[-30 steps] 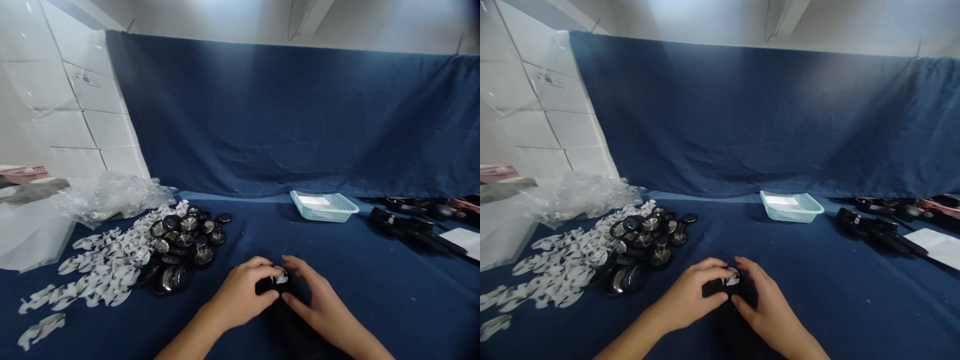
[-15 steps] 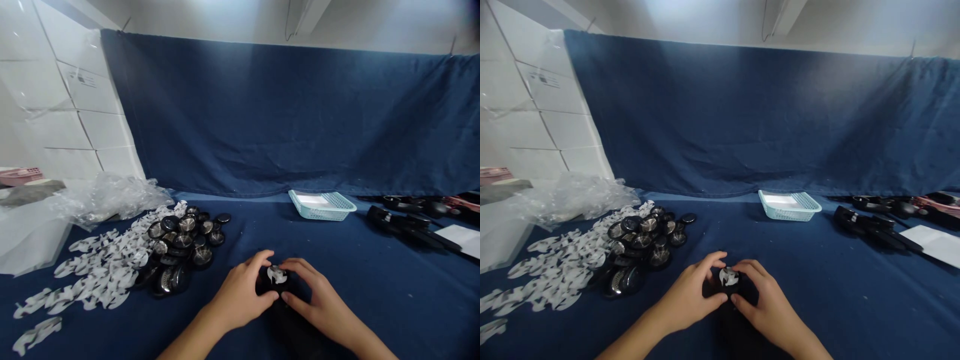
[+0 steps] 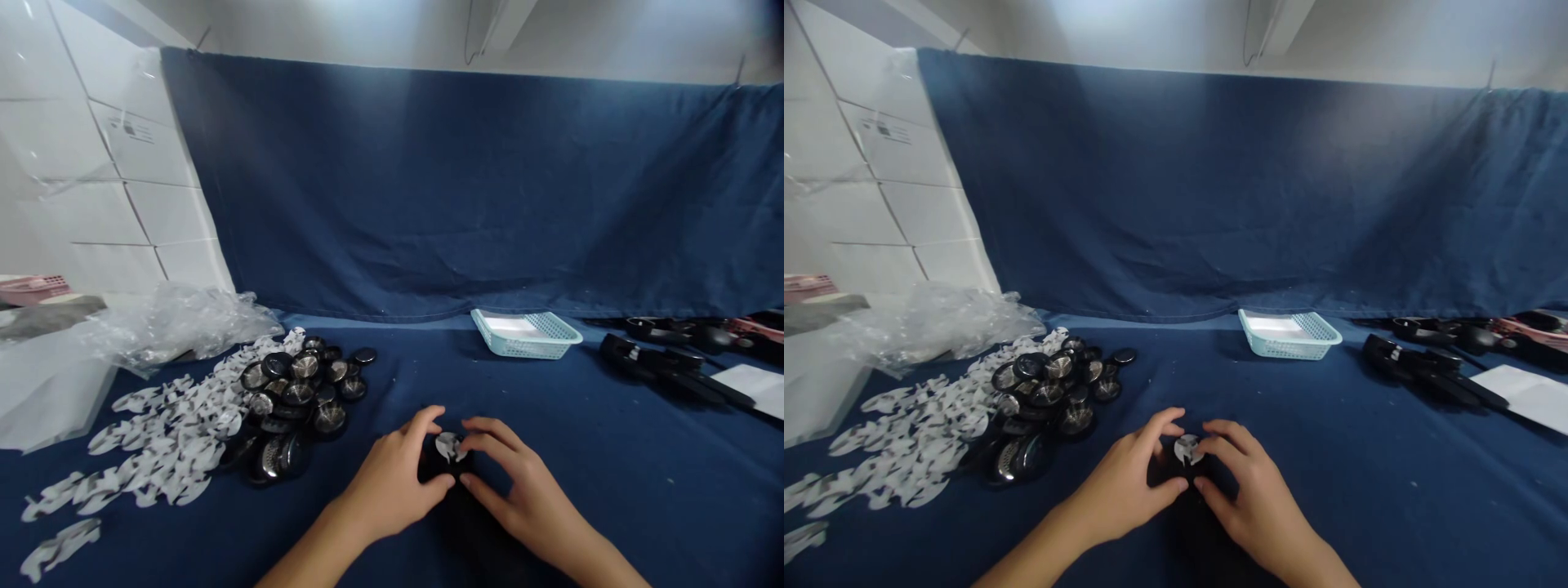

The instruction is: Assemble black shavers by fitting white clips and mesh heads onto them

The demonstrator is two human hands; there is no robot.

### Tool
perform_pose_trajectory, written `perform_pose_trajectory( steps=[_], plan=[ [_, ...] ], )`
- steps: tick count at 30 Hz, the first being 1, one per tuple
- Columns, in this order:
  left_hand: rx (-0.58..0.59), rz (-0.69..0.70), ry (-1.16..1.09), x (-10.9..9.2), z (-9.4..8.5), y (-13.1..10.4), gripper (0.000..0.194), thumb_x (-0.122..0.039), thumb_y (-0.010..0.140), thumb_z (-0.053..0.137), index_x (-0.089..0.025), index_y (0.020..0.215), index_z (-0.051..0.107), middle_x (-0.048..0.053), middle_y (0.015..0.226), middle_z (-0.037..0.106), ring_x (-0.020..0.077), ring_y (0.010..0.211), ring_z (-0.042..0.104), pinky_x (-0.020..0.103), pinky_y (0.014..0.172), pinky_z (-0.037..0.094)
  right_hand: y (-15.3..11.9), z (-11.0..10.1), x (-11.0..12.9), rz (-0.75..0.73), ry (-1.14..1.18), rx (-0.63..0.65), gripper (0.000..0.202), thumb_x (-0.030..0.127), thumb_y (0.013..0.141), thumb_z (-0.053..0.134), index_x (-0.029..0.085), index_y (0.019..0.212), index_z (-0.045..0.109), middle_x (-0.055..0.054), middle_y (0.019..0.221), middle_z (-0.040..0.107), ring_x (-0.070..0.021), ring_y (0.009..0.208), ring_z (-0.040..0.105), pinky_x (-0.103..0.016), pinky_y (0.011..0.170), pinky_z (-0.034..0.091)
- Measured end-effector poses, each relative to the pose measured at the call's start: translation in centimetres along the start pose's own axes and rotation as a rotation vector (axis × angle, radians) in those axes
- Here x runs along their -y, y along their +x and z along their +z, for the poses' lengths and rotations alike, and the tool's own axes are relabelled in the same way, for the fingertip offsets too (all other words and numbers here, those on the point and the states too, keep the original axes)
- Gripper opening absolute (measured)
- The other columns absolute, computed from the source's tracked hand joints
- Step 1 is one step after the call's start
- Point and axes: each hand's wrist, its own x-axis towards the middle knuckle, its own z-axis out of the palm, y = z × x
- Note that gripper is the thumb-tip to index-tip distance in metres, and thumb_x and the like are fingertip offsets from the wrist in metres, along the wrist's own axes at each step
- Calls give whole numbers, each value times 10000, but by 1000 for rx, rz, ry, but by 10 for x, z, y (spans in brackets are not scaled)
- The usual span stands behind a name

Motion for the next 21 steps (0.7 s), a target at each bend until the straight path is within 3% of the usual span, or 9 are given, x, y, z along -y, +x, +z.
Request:
perform_pose_trajectory(
  steps=[4,8,14,21],
  plan=[
    [0,17,-15,-1,1,0,724,-220,744,657,-326,1386,341,18,1312,598,247,1052,623,403,938,480,-2,-1,3,-73,-82,32,311,222,890,538,316,1186,553,-65,1371,483,-244,1274,468,-467,1057,408],
    [-3,41,-14,-3,3,-1,707,-205,753,636,-308,1389,346,45,1327,585,237,1029,634,385,925,488,2,-4,11,-107,-202,64,306,352,934,498,343,1238,535,-64,1429,465,-293,1292,447,-556,1034,389],
    [-8,33,-6,-3,5,-1,715,-217,768,637,-301,1404,320,52,1320,584,226,984,641,380,913,488,13,-1,14,-59,-300,-43,262,367,950,452,294,1145,612,-80,1472,432,-316,1318,410,-586,1045,341],
    [-6,-1,0,-4,5,-1,787,-219,746,665,-334,1417,270,32,1320,576,186,827,630,379,861,500,7,-2,2,108,124,-138,364,392,993,339,260,916,670,-73,1335,525,-252,1282,457,-475,1058,376]
  ],
)
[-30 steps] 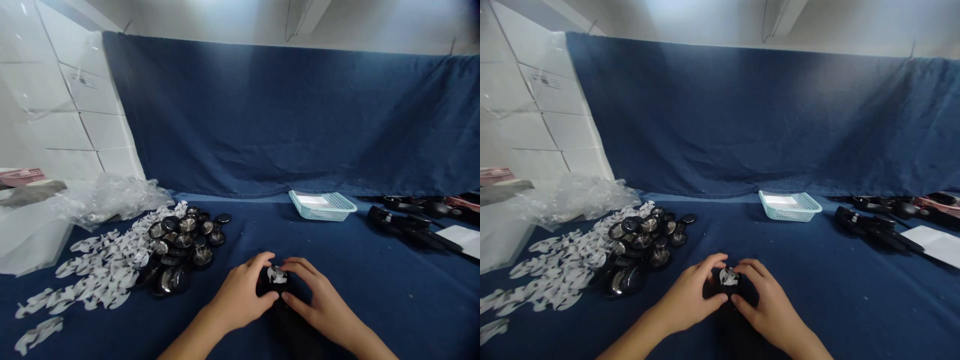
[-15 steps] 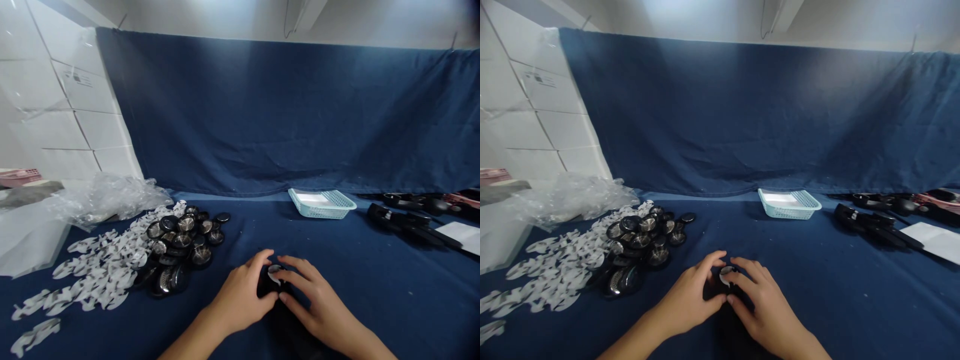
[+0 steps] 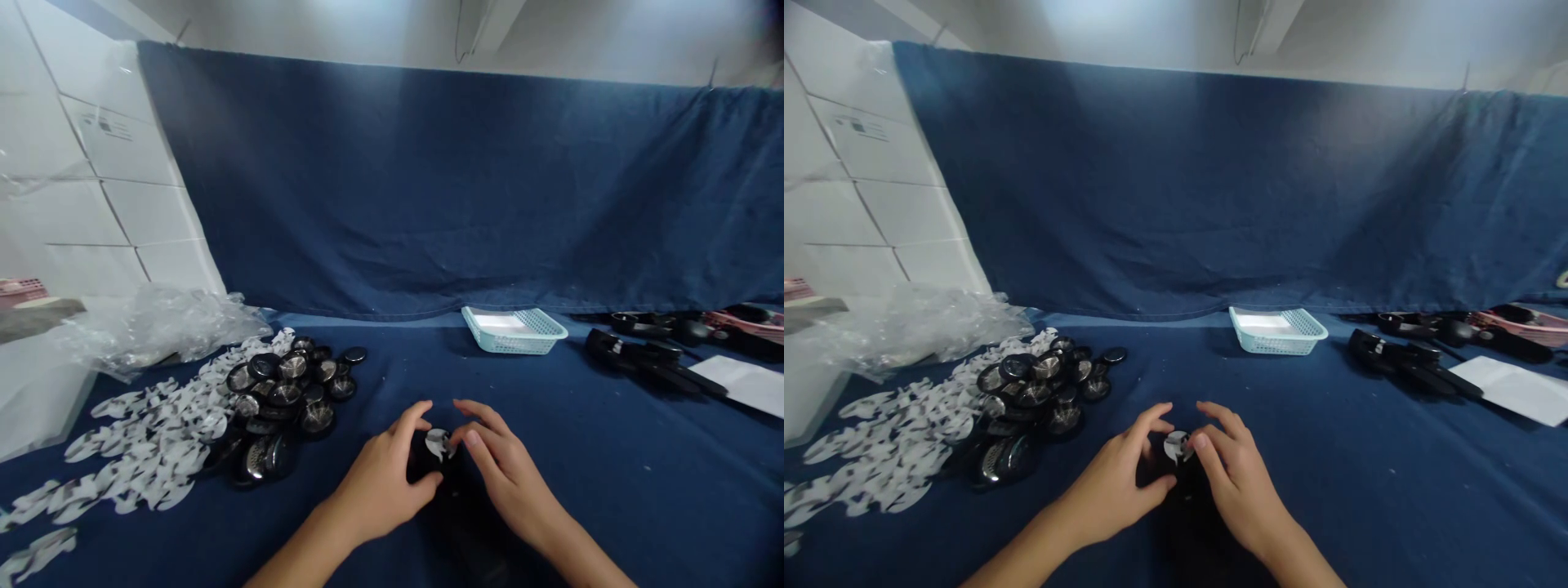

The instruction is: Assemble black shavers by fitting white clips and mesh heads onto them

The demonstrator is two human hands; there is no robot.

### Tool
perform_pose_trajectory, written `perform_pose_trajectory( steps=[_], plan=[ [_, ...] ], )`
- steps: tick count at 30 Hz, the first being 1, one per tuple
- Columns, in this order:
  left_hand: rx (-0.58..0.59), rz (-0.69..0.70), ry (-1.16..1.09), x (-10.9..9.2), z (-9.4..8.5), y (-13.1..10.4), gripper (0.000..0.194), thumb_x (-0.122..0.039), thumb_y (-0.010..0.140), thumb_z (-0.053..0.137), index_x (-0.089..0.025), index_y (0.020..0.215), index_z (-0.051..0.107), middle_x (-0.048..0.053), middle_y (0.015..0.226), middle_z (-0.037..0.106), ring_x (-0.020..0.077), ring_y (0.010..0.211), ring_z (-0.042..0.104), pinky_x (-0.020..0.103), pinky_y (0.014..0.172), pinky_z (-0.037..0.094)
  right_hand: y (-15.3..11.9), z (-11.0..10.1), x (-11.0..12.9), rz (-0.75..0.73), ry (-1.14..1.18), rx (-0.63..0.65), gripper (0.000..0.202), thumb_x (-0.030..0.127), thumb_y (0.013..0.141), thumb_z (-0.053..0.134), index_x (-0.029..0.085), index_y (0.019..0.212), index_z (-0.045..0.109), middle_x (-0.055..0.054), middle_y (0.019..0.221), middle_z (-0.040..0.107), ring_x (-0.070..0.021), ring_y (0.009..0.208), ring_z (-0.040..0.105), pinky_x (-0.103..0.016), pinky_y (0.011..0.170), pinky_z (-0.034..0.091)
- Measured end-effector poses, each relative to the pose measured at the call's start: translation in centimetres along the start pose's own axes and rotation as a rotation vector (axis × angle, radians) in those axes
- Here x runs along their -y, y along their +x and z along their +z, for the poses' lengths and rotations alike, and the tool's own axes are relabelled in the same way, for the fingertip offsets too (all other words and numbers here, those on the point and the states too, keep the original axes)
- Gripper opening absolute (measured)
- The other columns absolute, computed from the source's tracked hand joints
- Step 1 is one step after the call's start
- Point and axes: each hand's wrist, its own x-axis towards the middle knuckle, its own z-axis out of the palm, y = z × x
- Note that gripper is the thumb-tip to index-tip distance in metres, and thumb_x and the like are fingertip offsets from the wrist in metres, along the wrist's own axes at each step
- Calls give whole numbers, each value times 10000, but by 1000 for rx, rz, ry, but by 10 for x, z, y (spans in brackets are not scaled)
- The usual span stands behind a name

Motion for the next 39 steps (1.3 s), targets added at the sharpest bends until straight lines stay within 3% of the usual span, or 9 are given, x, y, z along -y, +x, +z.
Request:
perform_pose_trajectory(
  steps=[3,7,17,22,28,34,39],
  plan=[
    [-5,2,-2,1,1,0,777,-212,750,656,-329,1416,273,36,1310,580,187,847,629,373,864,500,-3,-1,2,-18,56,39,359,406,993,346,283,956,680,-55,1366,496,-243,1295,443,-464,1071,366],
    [-5,14,-13,2,2,1,757,-207,765,636,-310,1420,269,48,1311,574,187,877,630,366,875,497,-1,1,9,-98,-104,123,293,397,985,378,326,1095,640,-51,1428,448,-270,1340,378,-535,1072,329],
    [-3,9,-42,3,3,3,750,-198,759,647,-352,1396,282,6,1274,583,156,783,612,353,821,504,9,3,10,-87,-278,90,342,377,997,309,301,1071,634,-53,1558,254,-295,1432,215,-592,1094,257],
    [-16,6,-40,5,5,4,742,-191,758,646,-339,1393,292,18,1281,577,161,818,612,362,839,498,9,0,7,-62,-223,82,342,377,998,306,281,1043,632,-71,1539,298,-281,1418,259,-586,1102,250],
    [-17,-4,-56,2,5,4,740,-181,757,638,-331,1394,293,17,1272,581,155,831,616,362,869,501,6,-2,1,1,54,57,404,441,999,293,284,969,664,-51,1442,450,-230,1422,257,-503,1122,289],
    [-32,-5,-73,-1,5,4,707,-173,754,622,-314,1376,319,40,1268,576,156,825,618,367,863,515,7,0,0,38,218,67,463,484,987,306,272,941,714,-44,1450,452,-238,1399,321,-478,1146,278],
    [-31,6,-28,2,7,3,727,-171,755,628,-316,1389,303,41,1286,571,169,852,619,376,860,511,5,-2,5,-20,119,97,424,456,990,319,295,1030,709,-35,1476,423,-260,1395,330,-503,1131,297]
  ],
)
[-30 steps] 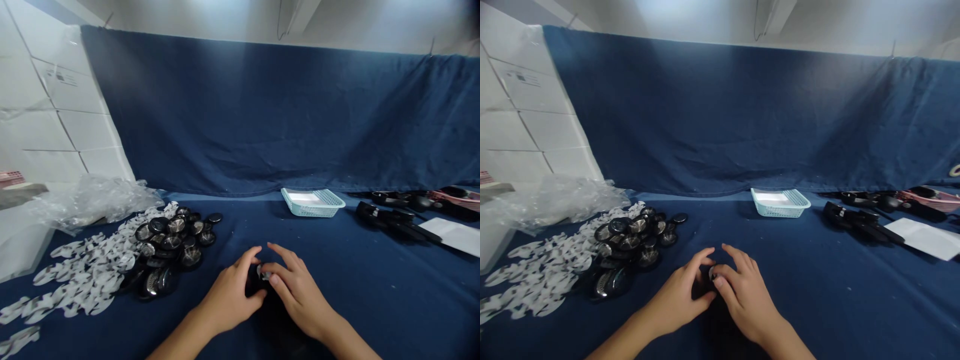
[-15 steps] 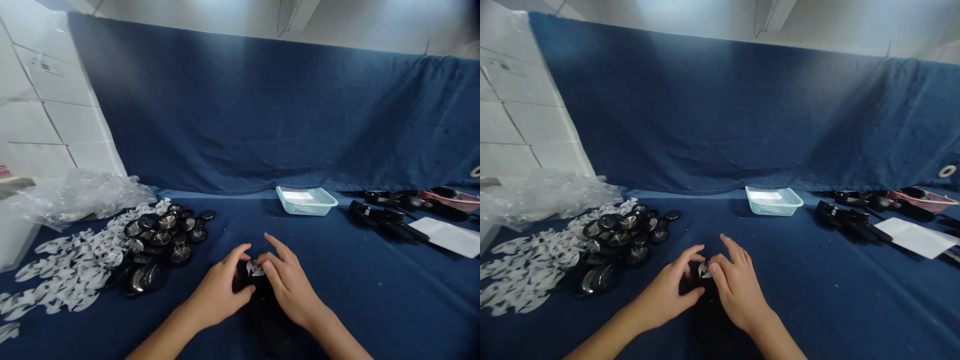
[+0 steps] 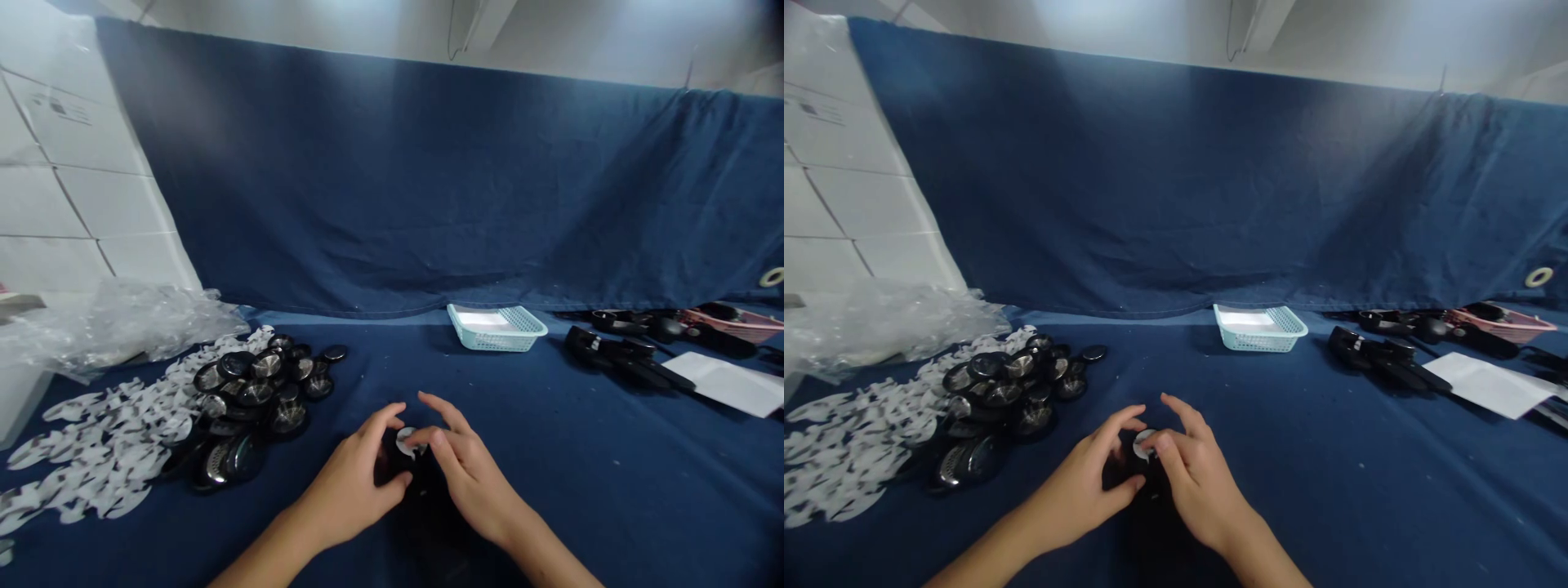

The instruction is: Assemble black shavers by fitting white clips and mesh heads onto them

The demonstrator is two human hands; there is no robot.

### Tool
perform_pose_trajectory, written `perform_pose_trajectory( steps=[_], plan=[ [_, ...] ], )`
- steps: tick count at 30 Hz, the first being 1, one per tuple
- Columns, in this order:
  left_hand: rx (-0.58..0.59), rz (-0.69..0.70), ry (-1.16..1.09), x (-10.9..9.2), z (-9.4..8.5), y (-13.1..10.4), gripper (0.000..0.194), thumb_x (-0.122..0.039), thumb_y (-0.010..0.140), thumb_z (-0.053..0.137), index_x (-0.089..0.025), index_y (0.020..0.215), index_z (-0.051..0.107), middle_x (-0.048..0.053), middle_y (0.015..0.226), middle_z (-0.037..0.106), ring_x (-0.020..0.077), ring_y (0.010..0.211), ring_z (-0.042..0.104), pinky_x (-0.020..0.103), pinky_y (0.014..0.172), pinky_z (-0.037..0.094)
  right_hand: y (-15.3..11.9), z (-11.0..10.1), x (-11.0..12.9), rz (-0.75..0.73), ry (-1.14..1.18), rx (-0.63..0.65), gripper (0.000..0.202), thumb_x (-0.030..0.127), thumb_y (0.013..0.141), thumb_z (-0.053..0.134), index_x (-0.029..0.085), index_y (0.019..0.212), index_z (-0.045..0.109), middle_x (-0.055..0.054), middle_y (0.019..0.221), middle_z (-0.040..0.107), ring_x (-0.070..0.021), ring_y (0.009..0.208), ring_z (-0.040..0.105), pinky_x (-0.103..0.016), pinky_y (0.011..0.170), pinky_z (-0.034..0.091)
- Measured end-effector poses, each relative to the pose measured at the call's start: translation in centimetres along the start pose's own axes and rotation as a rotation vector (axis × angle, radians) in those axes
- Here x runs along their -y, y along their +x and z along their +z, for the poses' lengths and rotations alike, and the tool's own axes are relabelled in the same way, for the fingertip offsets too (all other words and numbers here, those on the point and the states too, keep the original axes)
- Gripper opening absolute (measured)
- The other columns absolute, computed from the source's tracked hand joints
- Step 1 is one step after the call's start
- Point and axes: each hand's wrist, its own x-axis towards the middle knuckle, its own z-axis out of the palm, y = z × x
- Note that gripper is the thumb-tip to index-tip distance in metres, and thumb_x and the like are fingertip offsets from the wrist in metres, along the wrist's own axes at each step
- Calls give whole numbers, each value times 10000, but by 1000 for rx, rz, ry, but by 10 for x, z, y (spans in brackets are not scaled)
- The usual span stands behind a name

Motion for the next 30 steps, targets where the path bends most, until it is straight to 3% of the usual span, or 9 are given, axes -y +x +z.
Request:
perform_pose_trajectory(
  steps=[5,9,13,17,23,27,30],
  plan=[
    [11,44,6,4,1,0,713,-163,771,602,-311,1394,289,52,1319,554,168,856,637,361,857,520,-1,1,8,-136,-336,107,335,417,983,362,299,1196,593,-74,1516,361,-272,1409,292,-553,1105,289],
    [13,44,40,2,-1,1,699,-175,778,600,-287,1395,289,73,1286,572,177,854,643,360,834,526,0,2,9,-143,-441,125,372,470,977,350,314,1261,532,-87,1546,311,-292,1412,287,-610,1107,234],
    [17,28,70,-1,-1,0,704,-197,770,617,-279,1393,300,83,1267,584,194,855,641,374,821,524,0,0,6,-118,-419,83,345,426,981,361,366,1291,501,-71,1529,336,-276,1413,287,-622,1104,219],
    [6,21,21,-1,2,-2,729,-183,748,638,-313,1387,313,61,1298,572,192,866,633,392,867,509,-1,0,-1,-82,-327,14,298,372,991,342,328,1119,607,-56,1461,427,-261,1397,308,-586,1097,255],
    [27,-3,20,-2,1,-3,763,-164,740,650,-345,1390,294,33,1315,562,171,828,627,394,869,500,-6,1,-10,-10,-152,-117,395,403,1002,283,292,950,659,-44,1370,501,-253,1316,399,-514,1051,345],
    [30,13,25,-3,1,-3,770,-159,744,646,-358,1392,280,25,1303,567,168,825,628,383,850,512,-8,0,-8,-79,-194,-101,372,409,994,318,299,926,667,-32,1374,488,-266,1284,413,-525,1039,338],
    [28,41,40,-1,2,-3,752,-171,759,631,-325,1399,268,39,1308,567,191,901,634,383,872,513,-8,-1,-3,-174,-281,-48,323,393,991,341,323,1010,656,-26,1405,461,-270,1299,393,-535,1045,323]
  ],
)
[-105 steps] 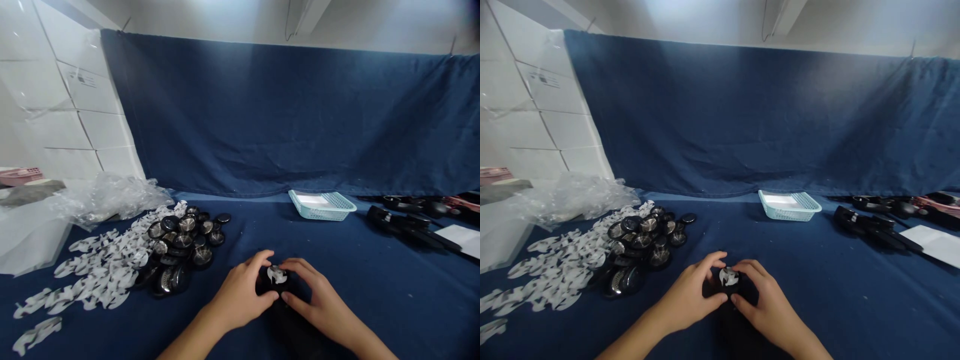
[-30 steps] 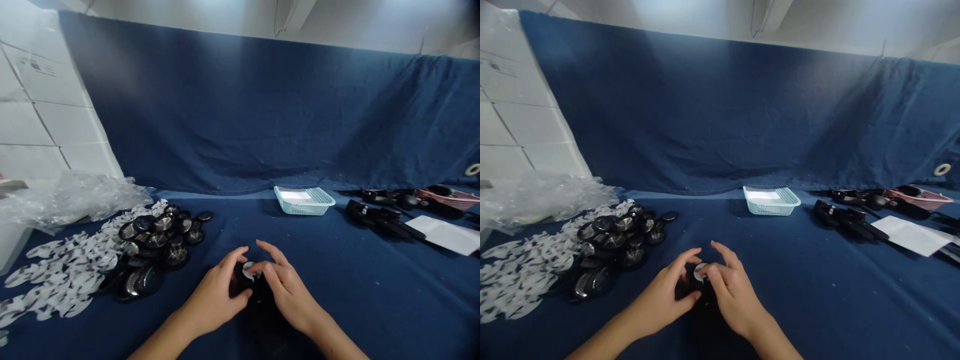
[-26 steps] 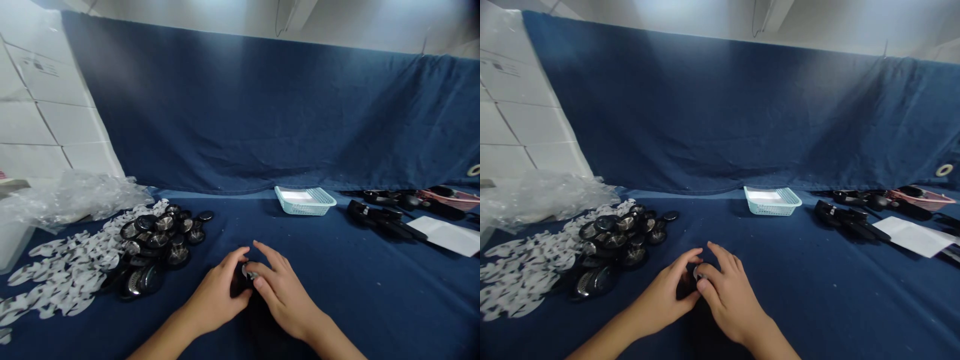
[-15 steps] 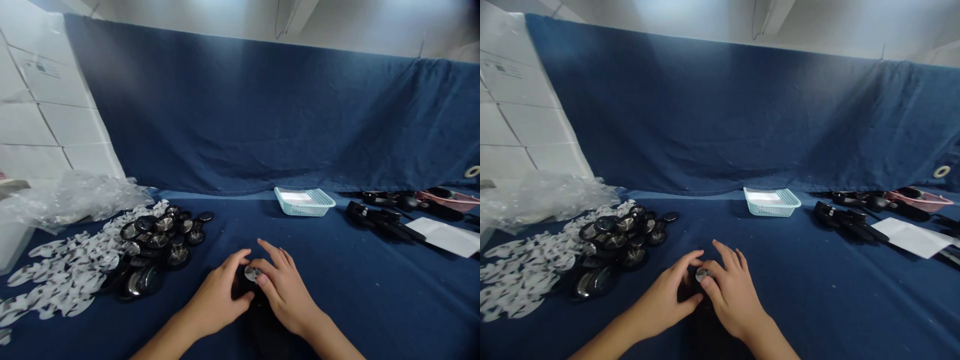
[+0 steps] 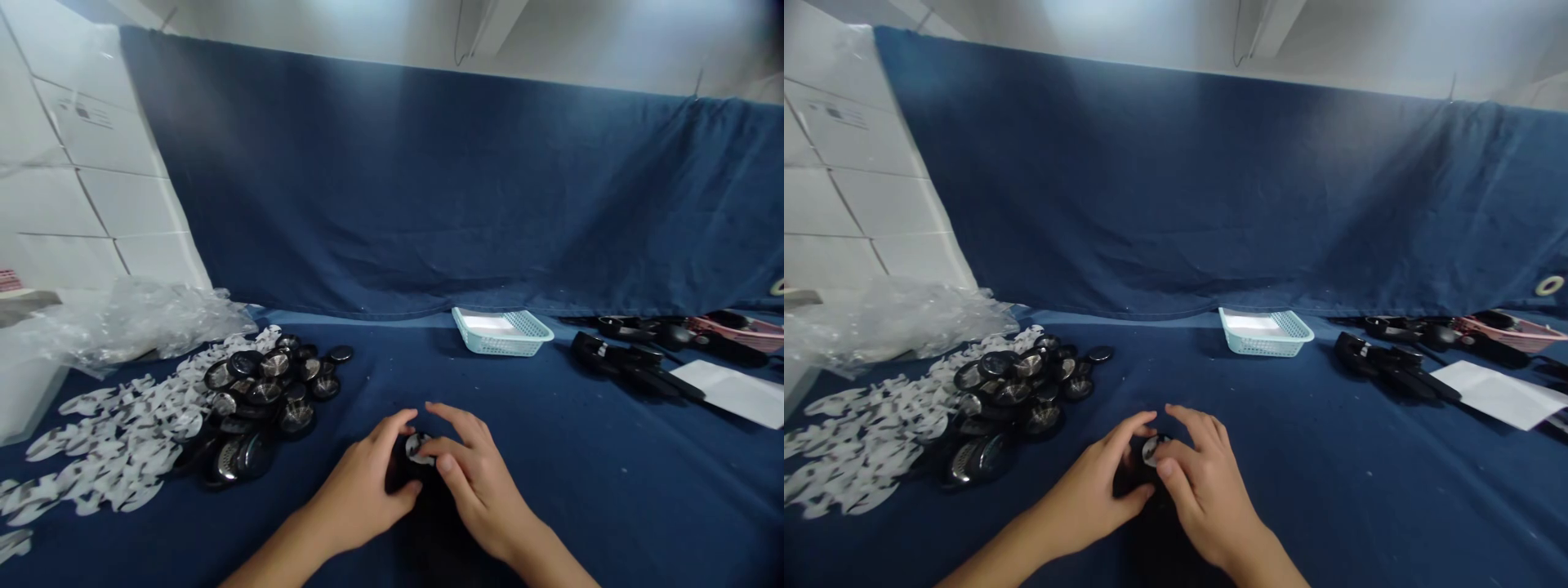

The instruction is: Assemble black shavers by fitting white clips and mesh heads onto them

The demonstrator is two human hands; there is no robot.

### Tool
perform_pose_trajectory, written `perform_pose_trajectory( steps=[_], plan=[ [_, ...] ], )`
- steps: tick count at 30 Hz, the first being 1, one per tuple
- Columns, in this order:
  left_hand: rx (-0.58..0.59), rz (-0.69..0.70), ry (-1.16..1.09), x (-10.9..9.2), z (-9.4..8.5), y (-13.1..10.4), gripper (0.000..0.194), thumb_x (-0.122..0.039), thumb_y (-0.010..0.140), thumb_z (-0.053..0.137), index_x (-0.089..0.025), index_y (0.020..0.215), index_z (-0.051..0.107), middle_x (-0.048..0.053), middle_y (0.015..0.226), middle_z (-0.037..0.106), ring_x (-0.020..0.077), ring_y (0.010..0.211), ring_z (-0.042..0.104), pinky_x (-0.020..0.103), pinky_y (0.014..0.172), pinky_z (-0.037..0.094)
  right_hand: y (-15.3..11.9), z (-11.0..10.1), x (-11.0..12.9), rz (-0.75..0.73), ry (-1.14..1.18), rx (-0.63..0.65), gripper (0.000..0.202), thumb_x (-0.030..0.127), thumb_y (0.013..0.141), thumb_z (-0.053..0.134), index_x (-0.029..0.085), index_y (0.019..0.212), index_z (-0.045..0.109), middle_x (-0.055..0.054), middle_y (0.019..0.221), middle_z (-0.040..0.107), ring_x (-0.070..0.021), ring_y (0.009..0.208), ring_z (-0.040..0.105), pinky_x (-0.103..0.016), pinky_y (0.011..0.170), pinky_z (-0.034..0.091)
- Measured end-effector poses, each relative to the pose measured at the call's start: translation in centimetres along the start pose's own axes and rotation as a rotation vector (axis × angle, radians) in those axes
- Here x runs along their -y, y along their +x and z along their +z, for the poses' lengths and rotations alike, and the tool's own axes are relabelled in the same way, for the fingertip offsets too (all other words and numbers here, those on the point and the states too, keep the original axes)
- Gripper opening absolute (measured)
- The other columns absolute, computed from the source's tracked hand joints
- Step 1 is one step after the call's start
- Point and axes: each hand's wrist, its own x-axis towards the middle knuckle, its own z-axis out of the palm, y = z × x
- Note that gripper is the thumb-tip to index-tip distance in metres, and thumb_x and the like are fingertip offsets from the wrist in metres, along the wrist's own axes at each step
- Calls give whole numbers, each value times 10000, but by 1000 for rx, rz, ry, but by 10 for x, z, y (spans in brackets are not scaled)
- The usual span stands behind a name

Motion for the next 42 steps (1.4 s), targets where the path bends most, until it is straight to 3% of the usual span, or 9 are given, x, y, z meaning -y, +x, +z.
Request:
perform_pose_trajectory(
  steps=[5,9,12,17,21,25,29,34,42],
  plan=[
    [-9,39,0,4,2,-1,719,-175,779,604,-301,1401,267,50,1352,540,235,1133,582,399,957,488,4,-1,10,-57,-185,95,298,413,975,390,311,1146,612,-55,1478,407,-285,1332,377,-588,1096,230],
    [-27,45,15,3,2,0,701,-181,781,610,-288,1395,288,65,1378,518,245,1208,538,414,1019,444,8,1,15,-11,-269,52,291,402,954,444,340,1200,589,-48,1506,386,-290,1364,341,-605,1111,179],
    [-18,17,6,1,1,0,732,-175,762,635,-301,1396,292,55,1340,549,247,1162,566,416,995,461,9,3,11,52,-225,3,264,352,965,410,310,1075,646,-57,1481,412,-286,1351,361,-608,1104,187],
    [-3,-32,1,-1,0,0,771,-183,747,657,-346,1399,279,34,1331,555,201,913,641,417,901,506,4,2,-6,165,62,-72,390,382,997,308,282,924,678,-51,1394,484,-260,1289,429,-533,1049,341],
    [6,-34,6,-1,0,0,767,-189,749,658,-329,1403,282,40,1329,557,191,892,636,403,894,506,1,-2,-9,75,155,-6,364,403,996,325,302,965,673,-39,1380,493,-250,1293,426,-502,1046,360],
    [9,-23,30,-2,-1,1,730,-190,765,630,-279,1405,288,72,1321,555,217,975,624,398,902,503,3,-5,-2,-50,47,86,303,396,990,365,332,1085,645,-37,1418,462,-258,1324,389,-516,1058,334],
    [3,-11,37,-3,-2,1,710,-183,769,620,-267,1399,302,83,1325,553,239,1063,604,405,925,496,8,-4,4,-65,-124,116,289,378,978,403,331,1184,601,-53,1472,409,-283,1343,368,-565,1069,304],
    [-2,-19,17,-4,-1,1,725,-186,763,636,-286,1400,304,78,1336,549,255,1106,592,426,947,488,11,-1,2,-16,-197,29,267,338,968,418,315,1111,643,-50,1452,441,-287,1337,378,-598,1085,261],
    [-9,-14,-8,-5,-1,-1,754,-164,745,646,-318,1398,302,63,1337,557,261,1103,600,446,944,490,0,3,-12,127,158,-110,411,389,996,324,289,928,717,-42,1318,559,-257,1217,500,-496,1021,401]
  ],
)
